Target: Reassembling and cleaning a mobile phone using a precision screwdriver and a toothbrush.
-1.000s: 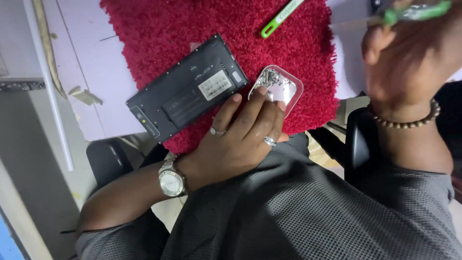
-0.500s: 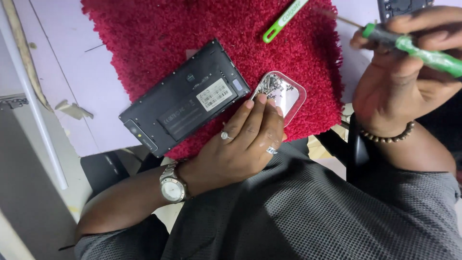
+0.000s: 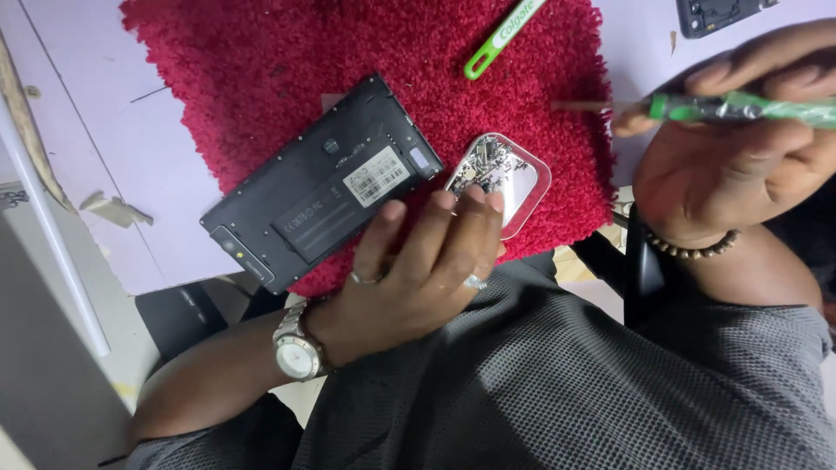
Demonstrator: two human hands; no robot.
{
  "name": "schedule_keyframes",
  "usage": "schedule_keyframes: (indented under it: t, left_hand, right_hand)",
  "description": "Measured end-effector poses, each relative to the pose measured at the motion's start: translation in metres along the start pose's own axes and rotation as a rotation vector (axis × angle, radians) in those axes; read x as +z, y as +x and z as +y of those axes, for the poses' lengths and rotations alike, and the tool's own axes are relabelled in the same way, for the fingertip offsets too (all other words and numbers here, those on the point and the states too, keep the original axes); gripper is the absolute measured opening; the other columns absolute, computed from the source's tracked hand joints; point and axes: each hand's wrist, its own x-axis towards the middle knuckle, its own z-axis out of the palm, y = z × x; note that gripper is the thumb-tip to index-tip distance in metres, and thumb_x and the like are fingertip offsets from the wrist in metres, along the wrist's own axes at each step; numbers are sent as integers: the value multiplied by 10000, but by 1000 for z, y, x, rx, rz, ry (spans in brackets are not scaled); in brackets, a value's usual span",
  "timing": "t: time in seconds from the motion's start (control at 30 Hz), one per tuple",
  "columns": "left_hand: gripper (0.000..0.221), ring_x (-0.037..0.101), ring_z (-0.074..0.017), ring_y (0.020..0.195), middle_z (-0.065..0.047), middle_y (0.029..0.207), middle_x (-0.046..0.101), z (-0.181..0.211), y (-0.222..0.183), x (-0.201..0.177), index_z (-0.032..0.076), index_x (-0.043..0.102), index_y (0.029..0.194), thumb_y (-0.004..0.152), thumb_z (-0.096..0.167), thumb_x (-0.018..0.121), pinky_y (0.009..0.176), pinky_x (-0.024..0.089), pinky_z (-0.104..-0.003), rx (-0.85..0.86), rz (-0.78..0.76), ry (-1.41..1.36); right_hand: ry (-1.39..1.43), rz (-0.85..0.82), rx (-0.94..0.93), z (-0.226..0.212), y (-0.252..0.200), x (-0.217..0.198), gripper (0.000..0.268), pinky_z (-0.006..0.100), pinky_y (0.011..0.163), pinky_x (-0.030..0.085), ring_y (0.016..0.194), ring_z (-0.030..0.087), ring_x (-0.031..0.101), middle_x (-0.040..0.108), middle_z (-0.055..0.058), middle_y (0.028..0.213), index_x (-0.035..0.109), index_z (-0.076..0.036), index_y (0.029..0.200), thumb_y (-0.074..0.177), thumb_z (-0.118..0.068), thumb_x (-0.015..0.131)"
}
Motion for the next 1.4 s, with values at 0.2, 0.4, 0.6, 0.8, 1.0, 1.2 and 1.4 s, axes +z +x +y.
schedule_keyframes:
  t: [0.2,0.4,0.6,0.8,1.0,1.2,1.4]
  left_hand:
    - [258,481,-180,1388,99,1405,592,0,2,2,222,817,1349,1255,443,723,1273,303,-466,-44,-55,94]
    - [245,514,-170,1364,85,1387,620,0,3,3,225,789,1371,1226,419,746,1220,345,-442,-54,-54,59]
    - [251,513,-166,1365,77,1369,613,-3,5,2,204,807,1332,1241,428,740,1256,332,-444,-50,-57,71]
    - [251,525,-154,1356,89,1352,645,0,4,5,206,793,1353,1231,421,745,1253,332,-447,-67,-58,46]
    - [239,552,-140,1325,65,1342,609,-1,6,5,189,801,1339,1240,405,769,1276,308,-456,-64,-43,51]
    - [262,544,-151,1344,63,1352,610,-1,6,4,183,796,1347,1237,421,794,1272,320,-449,-65,-43,37]
    - [267,553,-162,1358,71,1357,637,0,5,6,176,802,1363,1239,412,786,1294,299,-463,-74,-37,-3]
  right_hand:
    - [95,-108,80,9,-41,-30,664,469,579,660,650,370,674,508,234,920,392,5,1182,1075,-624,575]
    - [-125,-126,-357,0,-6,15,327,445,465,580,509,274,492,417,222,865,296,-36,1068,1171,-281,488]
    - [-187,-214,-384,2,-12,-5,301,498,527,615,560,341,549,420,299,845,312,8,1092,1172,-232,474]
    - [-235,-277,-329,-4,-8,-5,295,457,602,651,591,317,596,472,277,893,360,10,1054,1177,-226,488]
    - [-269,-357,-298,-8,-1,-1,316,450,645,668,649,308,616,470,281,912,343,17,1048,1167,-241,479]
    - [-312,-397,-303,-11,-5,-6,273,451,664,659,667,331,618,476,307,940,331,21,1106,1186,-218,437]
    - [-115,-305,-217,-12,8,22,282,394,491,631,564,316,619,458,258,956,307,3,1104,1194,-225,447]
